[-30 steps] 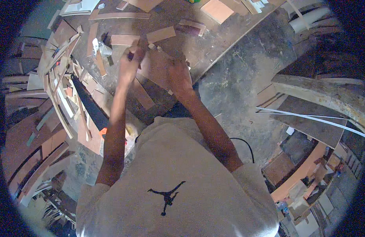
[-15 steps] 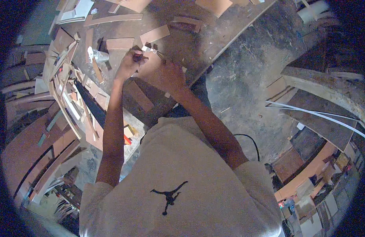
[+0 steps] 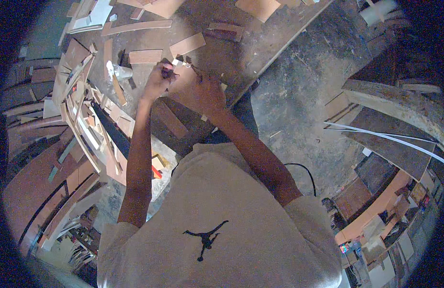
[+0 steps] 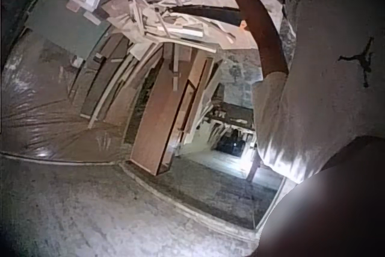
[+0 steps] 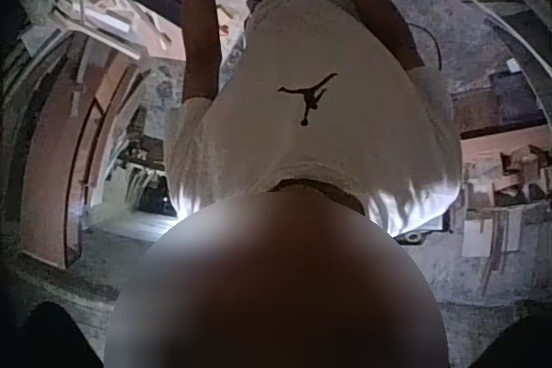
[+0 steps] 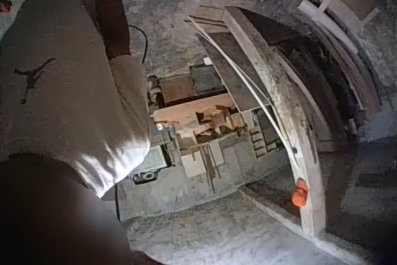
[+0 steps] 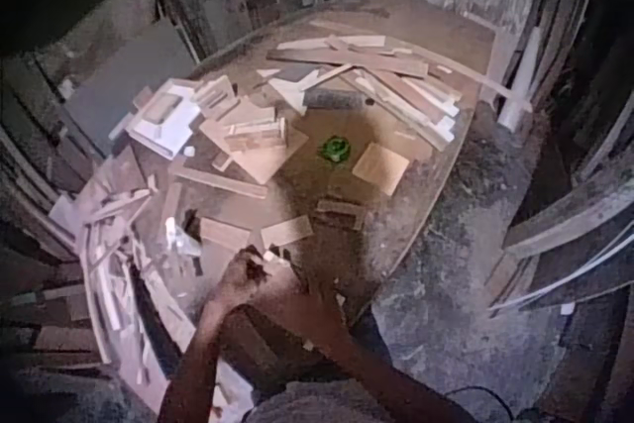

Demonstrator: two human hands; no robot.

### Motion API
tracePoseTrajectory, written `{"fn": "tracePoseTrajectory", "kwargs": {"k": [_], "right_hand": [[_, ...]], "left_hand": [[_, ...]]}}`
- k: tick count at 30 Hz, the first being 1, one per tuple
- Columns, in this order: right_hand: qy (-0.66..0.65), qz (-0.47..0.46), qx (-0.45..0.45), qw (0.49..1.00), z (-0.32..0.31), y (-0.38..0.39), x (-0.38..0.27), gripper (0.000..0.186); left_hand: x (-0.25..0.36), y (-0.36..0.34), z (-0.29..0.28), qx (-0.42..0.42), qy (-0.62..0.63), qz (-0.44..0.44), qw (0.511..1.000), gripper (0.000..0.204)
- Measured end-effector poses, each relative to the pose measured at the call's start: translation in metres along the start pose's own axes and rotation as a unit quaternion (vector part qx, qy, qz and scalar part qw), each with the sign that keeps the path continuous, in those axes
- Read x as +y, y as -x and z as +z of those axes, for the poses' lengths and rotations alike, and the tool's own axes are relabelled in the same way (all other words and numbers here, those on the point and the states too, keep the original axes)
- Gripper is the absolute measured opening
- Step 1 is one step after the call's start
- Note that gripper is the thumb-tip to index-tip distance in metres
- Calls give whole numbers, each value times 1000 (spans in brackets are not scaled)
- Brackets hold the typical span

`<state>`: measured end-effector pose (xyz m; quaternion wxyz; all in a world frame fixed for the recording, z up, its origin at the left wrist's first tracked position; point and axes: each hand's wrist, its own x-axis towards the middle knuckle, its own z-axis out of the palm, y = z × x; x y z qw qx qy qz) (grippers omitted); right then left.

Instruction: Assembling small wooden components at a workbench in a workshop.

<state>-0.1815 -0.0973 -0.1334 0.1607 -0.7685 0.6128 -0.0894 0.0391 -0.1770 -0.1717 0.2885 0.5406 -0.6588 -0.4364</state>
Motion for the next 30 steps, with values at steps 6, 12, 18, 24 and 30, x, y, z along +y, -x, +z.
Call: {"fn": "tracePoseTrajectory", "kwargs": {"k": [6,12,18,24,30], "right_hand": [[-10,-13,26,1000,-9,3,1,35],[-17,-16,44,999,-12,4,-2,38],[74,-51,13,996,-8,1,1,37],[20,-29,46,998,-6,2,0,36],[32,-36,68,997,-3,4,3,38]], "left_hand": [[4,0,2,11,-27,50,998,45],[1,-1,1,9,-33,70,997,43],[3,1,4,16,23,27,999,44],[10,1,2,24,-29,67,997,42],[18,0,1,7,-53,74,996,41]]}}
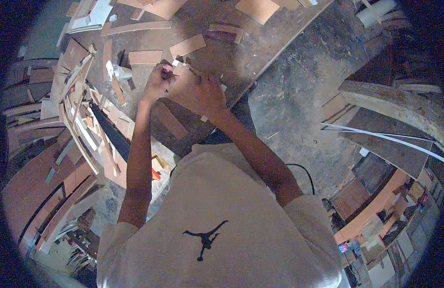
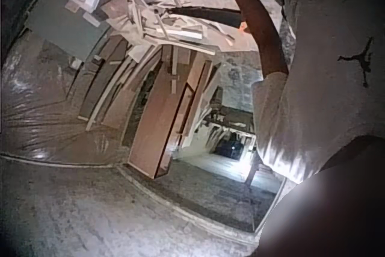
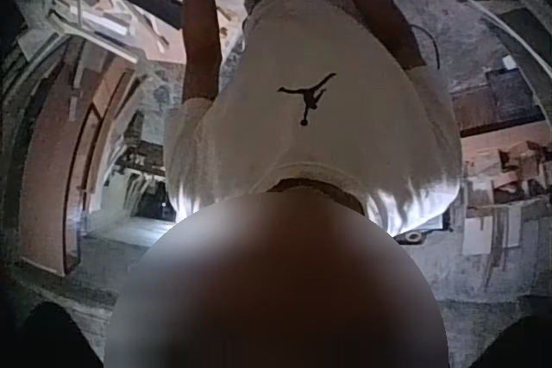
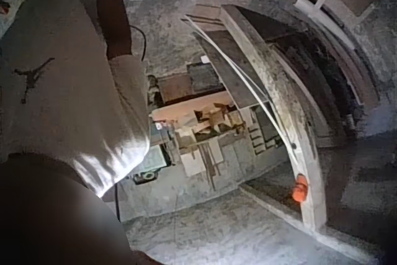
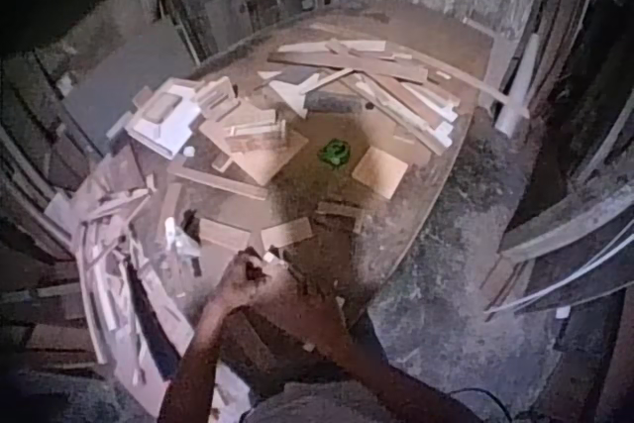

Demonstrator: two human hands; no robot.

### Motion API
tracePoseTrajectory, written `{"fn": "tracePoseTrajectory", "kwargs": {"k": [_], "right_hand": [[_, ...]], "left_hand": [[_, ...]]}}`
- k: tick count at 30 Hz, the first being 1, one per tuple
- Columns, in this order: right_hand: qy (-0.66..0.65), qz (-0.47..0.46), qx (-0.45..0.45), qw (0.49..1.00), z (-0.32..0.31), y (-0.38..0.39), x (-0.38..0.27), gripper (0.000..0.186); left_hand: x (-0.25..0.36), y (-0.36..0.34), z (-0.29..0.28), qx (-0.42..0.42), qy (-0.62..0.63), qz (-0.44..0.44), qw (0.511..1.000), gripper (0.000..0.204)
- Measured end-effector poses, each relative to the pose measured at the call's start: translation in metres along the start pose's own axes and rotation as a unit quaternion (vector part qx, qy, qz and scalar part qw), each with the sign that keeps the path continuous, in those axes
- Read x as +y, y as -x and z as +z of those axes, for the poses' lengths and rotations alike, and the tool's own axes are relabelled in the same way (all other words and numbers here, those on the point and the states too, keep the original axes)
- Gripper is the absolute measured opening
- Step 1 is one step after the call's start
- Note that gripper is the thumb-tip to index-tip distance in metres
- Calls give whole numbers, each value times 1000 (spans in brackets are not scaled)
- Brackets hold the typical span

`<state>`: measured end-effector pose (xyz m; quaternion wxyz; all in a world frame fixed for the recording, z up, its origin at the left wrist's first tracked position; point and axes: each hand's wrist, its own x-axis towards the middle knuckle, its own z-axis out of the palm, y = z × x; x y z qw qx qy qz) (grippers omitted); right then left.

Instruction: Assembling small wooden components at a workbench in a workshop.

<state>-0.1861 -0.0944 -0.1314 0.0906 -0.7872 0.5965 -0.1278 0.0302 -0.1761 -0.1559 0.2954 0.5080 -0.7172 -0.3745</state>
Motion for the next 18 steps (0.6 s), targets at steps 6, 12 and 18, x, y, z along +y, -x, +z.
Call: {"fn": "tracePoseTrajectory", "kwargs": {"k": [6,12,18], "right_hand": [[-123,81,-60,987,-32,-8,-11,31],[-193,31,-28,980,-45,10,4,24],[-226,-6,66,972,-73,12,-22,35]], "left_hand": [[-13,3,2,15,29,-13,999,36],[65,15,-16,103,-105,-100,984,27],[136,48,20,99,71,-181,976,29]]}}
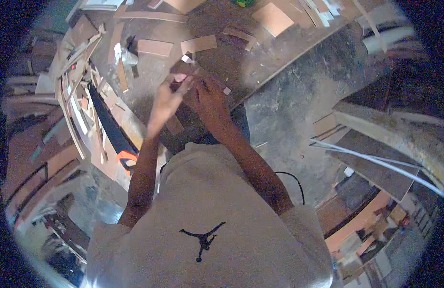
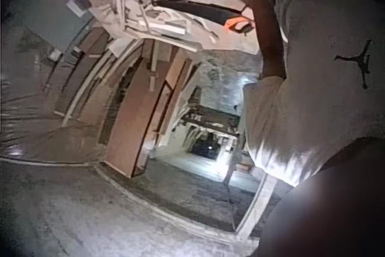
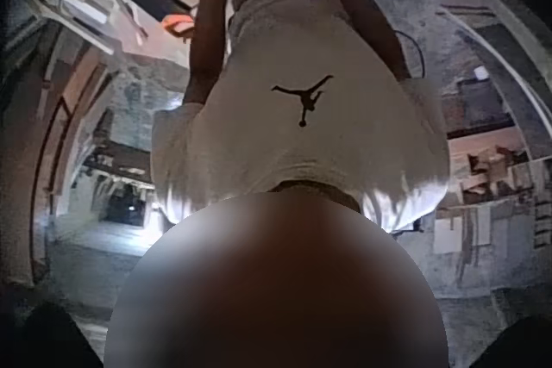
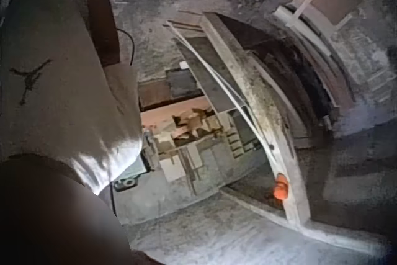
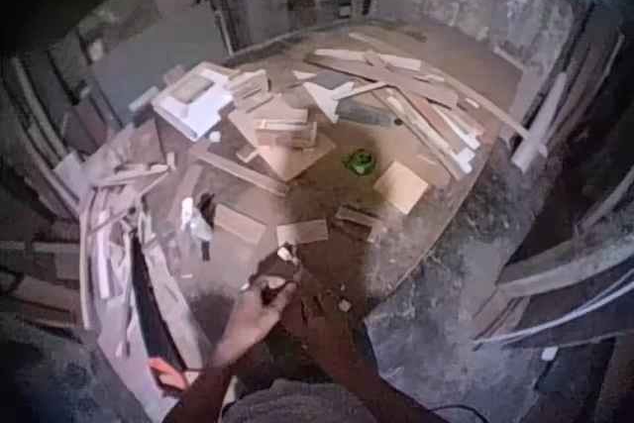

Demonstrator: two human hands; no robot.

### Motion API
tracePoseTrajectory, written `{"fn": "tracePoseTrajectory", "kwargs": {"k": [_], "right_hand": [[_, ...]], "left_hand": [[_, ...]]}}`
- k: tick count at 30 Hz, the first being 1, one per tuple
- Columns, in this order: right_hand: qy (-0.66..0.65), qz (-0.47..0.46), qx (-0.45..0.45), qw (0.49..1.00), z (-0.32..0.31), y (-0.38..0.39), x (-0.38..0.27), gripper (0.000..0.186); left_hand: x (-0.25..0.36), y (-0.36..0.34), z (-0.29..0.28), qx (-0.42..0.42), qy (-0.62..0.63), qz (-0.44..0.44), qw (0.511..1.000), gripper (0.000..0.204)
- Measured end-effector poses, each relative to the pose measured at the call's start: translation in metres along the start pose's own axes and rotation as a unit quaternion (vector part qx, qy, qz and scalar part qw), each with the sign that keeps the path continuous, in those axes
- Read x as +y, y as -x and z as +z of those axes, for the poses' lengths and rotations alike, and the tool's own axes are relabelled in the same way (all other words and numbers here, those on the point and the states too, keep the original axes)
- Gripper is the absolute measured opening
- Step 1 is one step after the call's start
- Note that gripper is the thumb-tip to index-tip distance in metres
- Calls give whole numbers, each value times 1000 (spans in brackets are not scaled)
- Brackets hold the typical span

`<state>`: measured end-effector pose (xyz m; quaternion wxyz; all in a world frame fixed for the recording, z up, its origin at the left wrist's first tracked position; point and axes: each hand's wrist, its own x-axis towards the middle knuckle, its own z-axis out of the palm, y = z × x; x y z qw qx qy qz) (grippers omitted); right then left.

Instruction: Assembling small wooden components at a workbench in a workshop.

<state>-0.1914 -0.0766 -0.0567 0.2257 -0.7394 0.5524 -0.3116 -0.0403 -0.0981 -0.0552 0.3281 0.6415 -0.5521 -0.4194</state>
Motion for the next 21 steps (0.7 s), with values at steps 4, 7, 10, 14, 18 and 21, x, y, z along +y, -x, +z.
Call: {"fn": "tracePoseTrajectory", "kwargs": {"k": [4,7,10,14,18,21], "right_hand": [[5,-45,-8,999,9,3,2,34],[24,-91,-3,996,13,7,3,34],[21,-83,-50,995,8,4,5,33],[-104,-36,-28,994,-15,-12,33,22],[-72,42,17,996,-26,-34,105,22],[-26,115,24,993,-24,-40,149,17]], "left_hand": [[-15,9,21,103,173,-53,978,30],[-6,16,25,137,108,-19,984,29],[-2,16,15,144,-14,-24,989,21],[-8,7,8,172,-202,64,962,18],[-13,-9,11,88,-301,6,950,19],[-29,-21,19,30,-377,-31,925,19]]}}
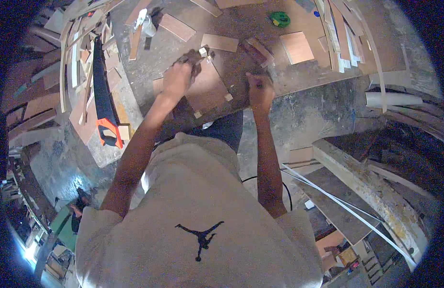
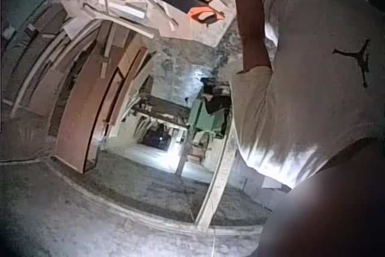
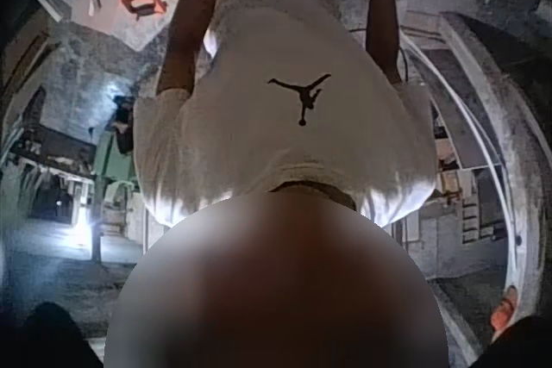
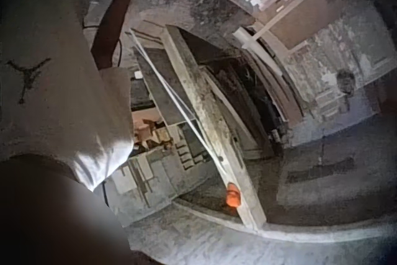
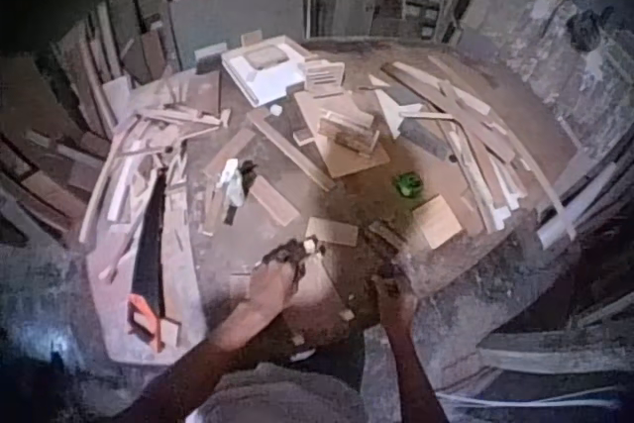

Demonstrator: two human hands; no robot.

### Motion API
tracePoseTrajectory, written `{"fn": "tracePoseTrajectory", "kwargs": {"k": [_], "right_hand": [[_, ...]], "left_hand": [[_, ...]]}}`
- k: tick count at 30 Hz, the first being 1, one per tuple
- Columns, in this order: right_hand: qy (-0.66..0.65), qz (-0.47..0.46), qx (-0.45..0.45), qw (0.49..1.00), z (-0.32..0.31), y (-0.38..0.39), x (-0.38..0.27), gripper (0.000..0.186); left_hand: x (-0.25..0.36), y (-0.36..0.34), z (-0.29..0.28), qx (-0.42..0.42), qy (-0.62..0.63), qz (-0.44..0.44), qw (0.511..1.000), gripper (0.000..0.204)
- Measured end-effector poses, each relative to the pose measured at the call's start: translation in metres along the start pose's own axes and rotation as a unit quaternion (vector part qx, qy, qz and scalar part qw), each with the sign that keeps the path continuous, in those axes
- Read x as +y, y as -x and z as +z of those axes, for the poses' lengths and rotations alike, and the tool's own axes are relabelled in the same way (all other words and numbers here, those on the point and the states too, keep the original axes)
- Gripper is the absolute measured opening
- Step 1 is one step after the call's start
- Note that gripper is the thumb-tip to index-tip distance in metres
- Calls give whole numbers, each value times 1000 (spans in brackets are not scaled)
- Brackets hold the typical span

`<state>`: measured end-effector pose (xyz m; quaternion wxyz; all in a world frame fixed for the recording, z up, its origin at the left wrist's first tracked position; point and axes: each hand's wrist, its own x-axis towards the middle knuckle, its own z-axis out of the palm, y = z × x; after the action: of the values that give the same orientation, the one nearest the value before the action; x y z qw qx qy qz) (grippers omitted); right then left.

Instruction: Assembling small wooden components at a workbench in a workshop.

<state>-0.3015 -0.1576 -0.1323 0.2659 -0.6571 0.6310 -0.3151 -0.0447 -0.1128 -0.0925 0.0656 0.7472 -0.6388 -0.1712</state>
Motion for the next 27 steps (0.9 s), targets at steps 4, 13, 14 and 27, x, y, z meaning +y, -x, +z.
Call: {"fn": "tracePoseTrajectory", "kwargs": {"k": [4,13,14,27], "right_hand": [[-3,-41,48,998,10,-1,30,24],[30,-128,74,989,22,3,41,25],[24,-140,79,987,22,3,38,25],[64,-152,88,982,23,4,39,22]], "left_hand": [[0,-7,15,58,12,12,998,18],[-4,-13,28,105,21,56,993,26],[-3,-14,27,117,20,67,991,23],[-6,-10,26,67,40,66,995,27]]}}
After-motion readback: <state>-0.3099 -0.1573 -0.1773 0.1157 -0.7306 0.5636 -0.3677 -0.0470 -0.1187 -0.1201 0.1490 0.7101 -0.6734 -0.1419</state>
